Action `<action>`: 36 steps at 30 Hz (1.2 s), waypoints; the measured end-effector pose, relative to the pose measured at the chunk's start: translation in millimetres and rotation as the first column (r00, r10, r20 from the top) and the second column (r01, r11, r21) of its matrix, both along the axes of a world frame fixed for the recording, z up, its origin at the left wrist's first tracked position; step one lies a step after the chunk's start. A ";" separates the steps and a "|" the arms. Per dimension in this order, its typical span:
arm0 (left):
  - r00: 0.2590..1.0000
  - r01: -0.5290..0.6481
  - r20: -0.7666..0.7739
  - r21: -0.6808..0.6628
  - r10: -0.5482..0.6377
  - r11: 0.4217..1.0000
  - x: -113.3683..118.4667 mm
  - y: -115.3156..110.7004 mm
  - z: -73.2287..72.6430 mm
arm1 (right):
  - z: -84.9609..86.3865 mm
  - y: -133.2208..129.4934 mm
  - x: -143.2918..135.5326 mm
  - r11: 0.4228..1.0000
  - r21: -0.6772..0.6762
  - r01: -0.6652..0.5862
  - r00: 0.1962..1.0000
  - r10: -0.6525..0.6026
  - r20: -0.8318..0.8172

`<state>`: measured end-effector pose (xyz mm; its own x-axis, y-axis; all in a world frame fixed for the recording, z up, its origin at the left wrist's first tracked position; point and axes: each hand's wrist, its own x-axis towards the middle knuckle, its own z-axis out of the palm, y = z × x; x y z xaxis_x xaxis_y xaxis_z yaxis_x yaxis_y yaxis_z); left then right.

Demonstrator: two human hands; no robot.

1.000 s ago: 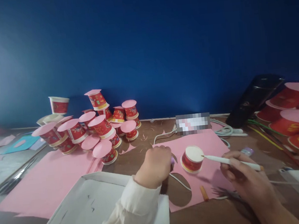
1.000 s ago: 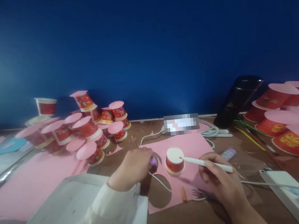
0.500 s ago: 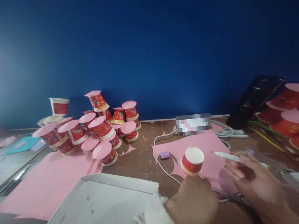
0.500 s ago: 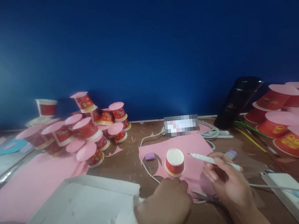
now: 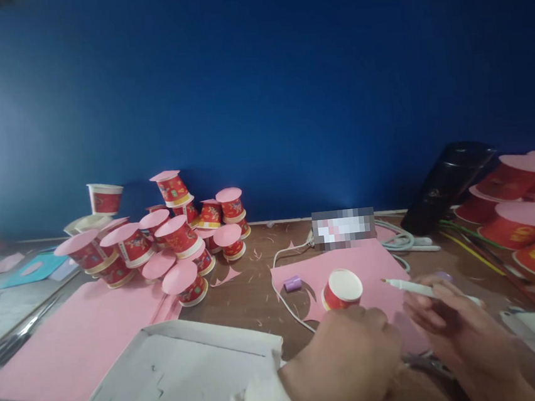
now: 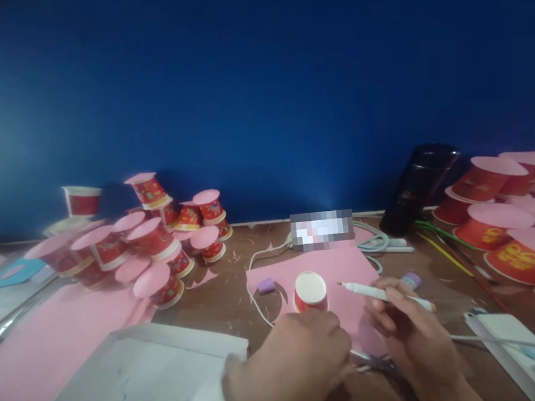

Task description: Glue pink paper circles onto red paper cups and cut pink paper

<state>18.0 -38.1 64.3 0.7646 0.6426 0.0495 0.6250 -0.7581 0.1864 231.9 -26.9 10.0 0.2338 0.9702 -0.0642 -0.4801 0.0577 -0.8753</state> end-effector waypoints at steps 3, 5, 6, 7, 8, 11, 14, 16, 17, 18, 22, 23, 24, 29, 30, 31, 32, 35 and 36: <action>0.993 -0.120 0.000 -0.003 0.120 0.993 -7.6 6.7 12.0 | -0.1 -4.0 1.9 1.000 0.006 -0.028 0.998 0.027 0.052; 0.981 -0.193 -0.014 -0.011 0.193 0.981 -9.9 10.0 15.1 | -0.7 -6.2 1.0 0.998 0.006 -0.056 0.994 0.055 0.099; 0.977 -0.212 -0.016 -0.025 0.211 0.977 -10.5 11.4 15.5 | -0.6 -7.0 0.1 0.998 0.007 -0.069 0.991 0.067 0.118; 0.977 -0.214 -0.013 -0.042 0.214 0.976 -11.0 12.6 15.3 | -0.2 -7.4 -1.0 0.997 0.009 -0.077 0.988 0.075 0.134; 0.976 -0.217 -0.006 -0.062 0.217 0.974 -11.4 13.7 15.0 | 0.6 -7.7 -2.1 0.997 0.012 -0.079 0.986 0.077 0.147; 0.973 -0.226 0.022 -0.109 0.230 0.968 -12.8 16.1 14.2 | 4.2 -7.7 -4.6 0.997 0.027 -0.067 0.982 0.061 0.179; 0.965 -0.249 0.048 -0.132 0.257 0.959 -14.3 17.0 15.0 | 6.7 -7.2 -5.5 0.998 0.033 -0.061 0.979 0.053 0.195; 0.959 -0.264 0.067 -0.134 0.274 0.955 -14.9 16.9 15.9 | 7.1 -6.7 -5.8 0.997 0.044 -0.069 0.977 0.058 0.203; 0.958 -0.267 0.071 -0.133 0.278 0.954 -15.1 16.8 16.3 | 7.0 -6.3 -5.9 0.996 0.052 -0.074 0.976 0.061 0.211; 0.958 -0.267 0.072 -0.133 0.278 0.954 -15.1 16.7 16.6 | 6.8 -5.9 -6.1 0.995 0.059 -0.077 0.973 0.062 0.222; 0.965 -0.247 0.055 -0.120 0.255 0.961 -14.2 16.3 16.8 | 3.4 -5.2 -6.0 0.993 0.063 -0.099 0.960 0.079 0.270; 0.969 -0.235 0.055 -0.114 0.242 0.965 -13.8 16.3 16.7 | 1.6 -5.2 -5.7 0.992 0.064 -0.111 0.955 0.089 0.283; 0.973 -0.219 0.054 -0.107 0.225 0.970 -13.5 16.1 16.7 | -0.6 -5.3 -5.2 0.990 0.066 -0.124 0.951 0.100 0.294; 0.985 -0.172 -0.007 -0.077 0.172 0.982 -11.8 13.7 19.1 | -15.2 -4.4 -2.1 0.988 0.060 -0.142 0.940 0.116 0.320; 0.986 -0.168 -0.015 -0.077 0.167 0.983 -11.4 13.0 19.5 | -18.0 -3.9 -1.5 0.990 0.044 -0.137 0.944 0.117 0.310; 0.987 -0.160 -0.019 -0.077 0.159 0.984 -11.1 12.4 19.6 | -20.5 -3.3 -0.8 0.991 0.029 -0.129 0.949 0.115 0.293; 0.989 -0.149 -0.018 -0.074 0.148 0.986 -10.9 12.0 19.4 | -22.6 -2.8 -0.2 0.992 0.016 -0.124 0.955 0.115 0.273; 0.991 -0.132 -0.013 -0.050 0.132 0.990 -10.1 11.0 16.9 | -25.0 -2.3 0.5 0.989 -0.010 -0.149 0.959 0.147 0.242; 0.992 -0.127 -0.015 -0.043 0.127 0.991 -9.8 10.7 15.9 | -24.0 -2.7 0.0 0.986 -0.015 -0.163 0.957 0.162 0.241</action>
<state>8.2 -27.5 80.1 0.6771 0.7359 0.0102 0.7181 -0.6636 0.2096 231.9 -29.6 -14.0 0.0808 0.9965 -0.0206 -0.2584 0.0010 -0.9660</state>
